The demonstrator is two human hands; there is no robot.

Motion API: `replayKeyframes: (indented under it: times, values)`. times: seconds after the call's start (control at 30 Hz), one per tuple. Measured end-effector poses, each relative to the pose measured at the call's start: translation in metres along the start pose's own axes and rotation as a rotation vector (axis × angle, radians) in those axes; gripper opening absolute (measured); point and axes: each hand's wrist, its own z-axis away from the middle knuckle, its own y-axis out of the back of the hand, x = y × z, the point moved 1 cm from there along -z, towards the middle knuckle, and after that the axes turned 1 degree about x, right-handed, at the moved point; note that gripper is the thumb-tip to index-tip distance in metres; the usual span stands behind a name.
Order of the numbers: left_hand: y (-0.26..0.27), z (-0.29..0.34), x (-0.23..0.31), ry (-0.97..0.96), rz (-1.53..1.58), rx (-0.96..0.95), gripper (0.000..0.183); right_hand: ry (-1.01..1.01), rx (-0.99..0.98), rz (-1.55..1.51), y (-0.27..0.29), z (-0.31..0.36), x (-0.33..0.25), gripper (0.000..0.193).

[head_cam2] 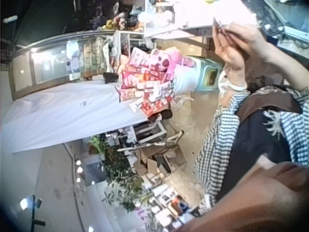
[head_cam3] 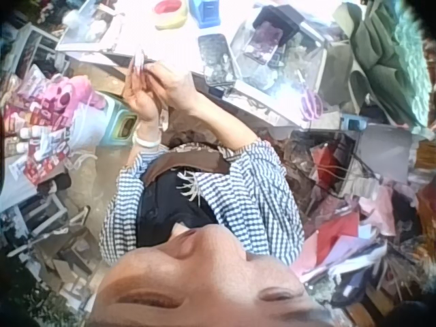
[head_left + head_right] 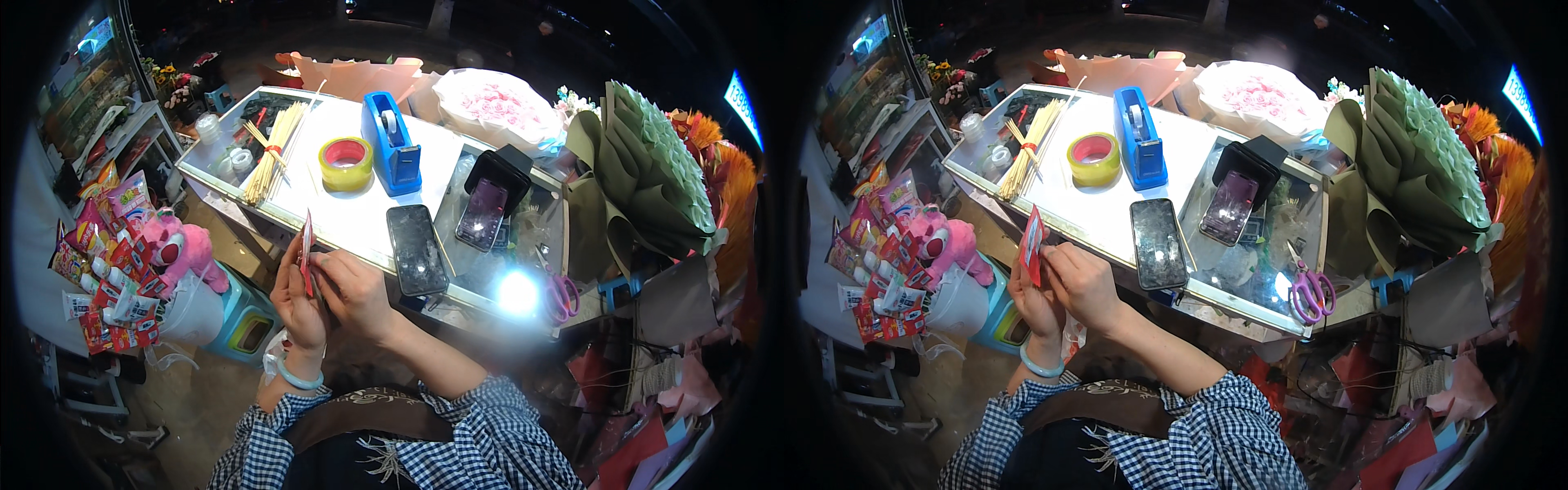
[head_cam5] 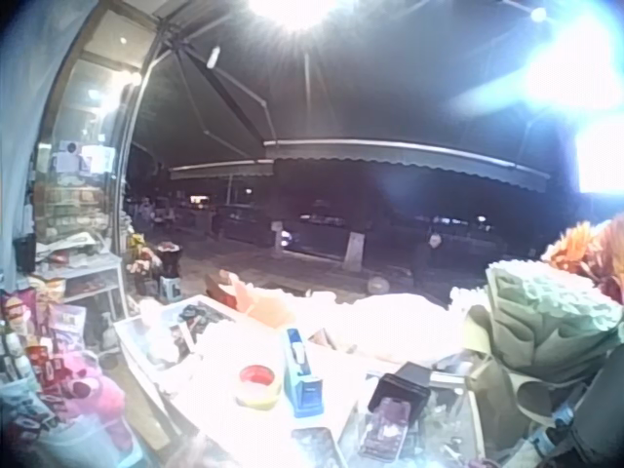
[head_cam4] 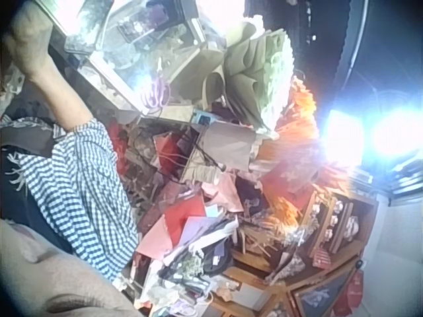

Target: The person assembles small red rectangular packets onto wooden sticks using tape and scissors. They repeatedly pick up packets, attach them to sticks, and trim excess material, then place the finished items into a plastic bag.

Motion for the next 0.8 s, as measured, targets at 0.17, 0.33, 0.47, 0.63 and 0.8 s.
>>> replayKeyframes:
  times: [0.17, 0.33, 0.47, 0.63, 0.8]
  values:
    - [-0.0036, 0.0032, 0.0024, -0.023, 0.055, -0.149, 0.057, 0.05, -0.012, 0.104, 0.0055, -0.0022, -0.0004, 0.021]
    - [-0.0041, -0.0006, 0.0024, 0.006, -0.08, -0.056, 0.033, 0.082, -0.054, 0.151, 0.0032, -0.0005, 0.0007, 0.014]
    - [-0.0034, -0.0014, -0.0006, 0.001, -0.206, 0.014, 0.023, 0.024, -0.025, 0.083, 0.001, 0.0015, 0.003, 0.013]
    - [-0.0025, -0.0011, -0.0011, -0.027, -0.342, 0.029, 0.021, -0.033, -0.04, 0.085, 0.0044, 0.0025, 0.0066, 0.016]
    - [-0.0044, -0.0013, -0.0033, -0.007, -0.257, 0.062, 0.021, -0.038, 0.0, 0.09, 0.0039, 0.0015, 0.0089, 0.013]
